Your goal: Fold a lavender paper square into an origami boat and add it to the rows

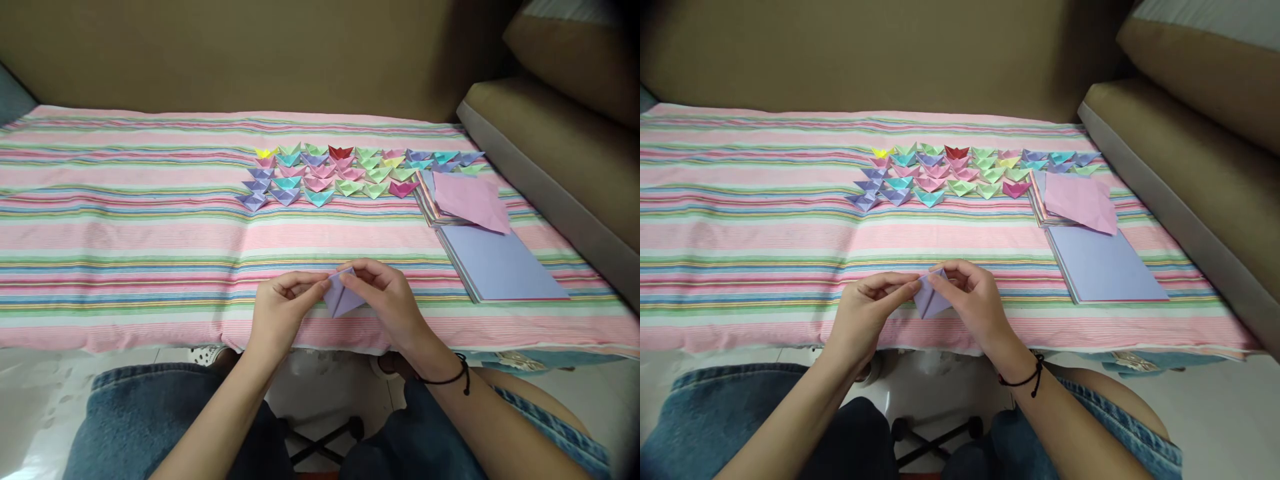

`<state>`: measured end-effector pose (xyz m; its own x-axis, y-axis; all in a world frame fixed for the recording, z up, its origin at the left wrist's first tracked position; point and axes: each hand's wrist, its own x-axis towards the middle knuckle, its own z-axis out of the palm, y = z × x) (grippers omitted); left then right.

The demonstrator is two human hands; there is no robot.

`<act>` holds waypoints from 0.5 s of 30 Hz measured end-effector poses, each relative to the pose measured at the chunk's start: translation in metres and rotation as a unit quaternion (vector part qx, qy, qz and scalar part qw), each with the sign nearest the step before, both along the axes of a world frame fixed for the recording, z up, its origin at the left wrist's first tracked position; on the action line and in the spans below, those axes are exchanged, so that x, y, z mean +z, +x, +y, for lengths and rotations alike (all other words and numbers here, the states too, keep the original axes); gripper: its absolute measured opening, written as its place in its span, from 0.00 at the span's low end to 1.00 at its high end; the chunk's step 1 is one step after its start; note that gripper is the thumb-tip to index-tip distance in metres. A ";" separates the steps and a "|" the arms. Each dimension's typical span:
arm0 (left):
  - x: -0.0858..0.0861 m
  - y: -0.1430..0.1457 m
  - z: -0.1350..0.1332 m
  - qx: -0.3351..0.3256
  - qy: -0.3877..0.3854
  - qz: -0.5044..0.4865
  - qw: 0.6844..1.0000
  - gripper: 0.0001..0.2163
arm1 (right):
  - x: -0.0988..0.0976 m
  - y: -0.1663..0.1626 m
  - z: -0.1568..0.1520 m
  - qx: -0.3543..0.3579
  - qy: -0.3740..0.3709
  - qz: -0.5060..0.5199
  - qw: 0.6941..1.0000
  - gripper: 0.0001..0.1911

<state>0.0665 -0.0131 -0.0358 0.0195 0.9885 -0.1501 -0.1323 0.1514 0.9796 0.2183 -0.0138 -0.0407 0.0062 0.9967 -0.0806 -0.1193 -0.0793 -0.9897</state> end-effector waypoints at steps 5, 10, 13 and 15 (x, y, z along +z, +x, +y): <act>-0.001 0.001 -0.001 -0.018 0.015 0.019 1.000 0.05 | 0.002 -0.002 -0.002 -0.012 -0.016 0.004 1.000 0.07; 0.003 0.003 -0.002 -0.014 0.029 0.050 0.998 0.04 | 0.004 -0.002 -0.004 -0.034 -0.035 0.030 0.998 0.06; 0.004 0.002 -0.001 -0.009 0.038 0.058 0.998 0.04 | 0.003 -0.001 -0.003 -0.030 -0.035 0.036 0.998 0.06; 0.004 0.002 -0.001 -0.004 0.037 0.055 0.998 0.04 | 0.003 0.000 -0.002 -0.033 -0.030 0.035 0.998 0.06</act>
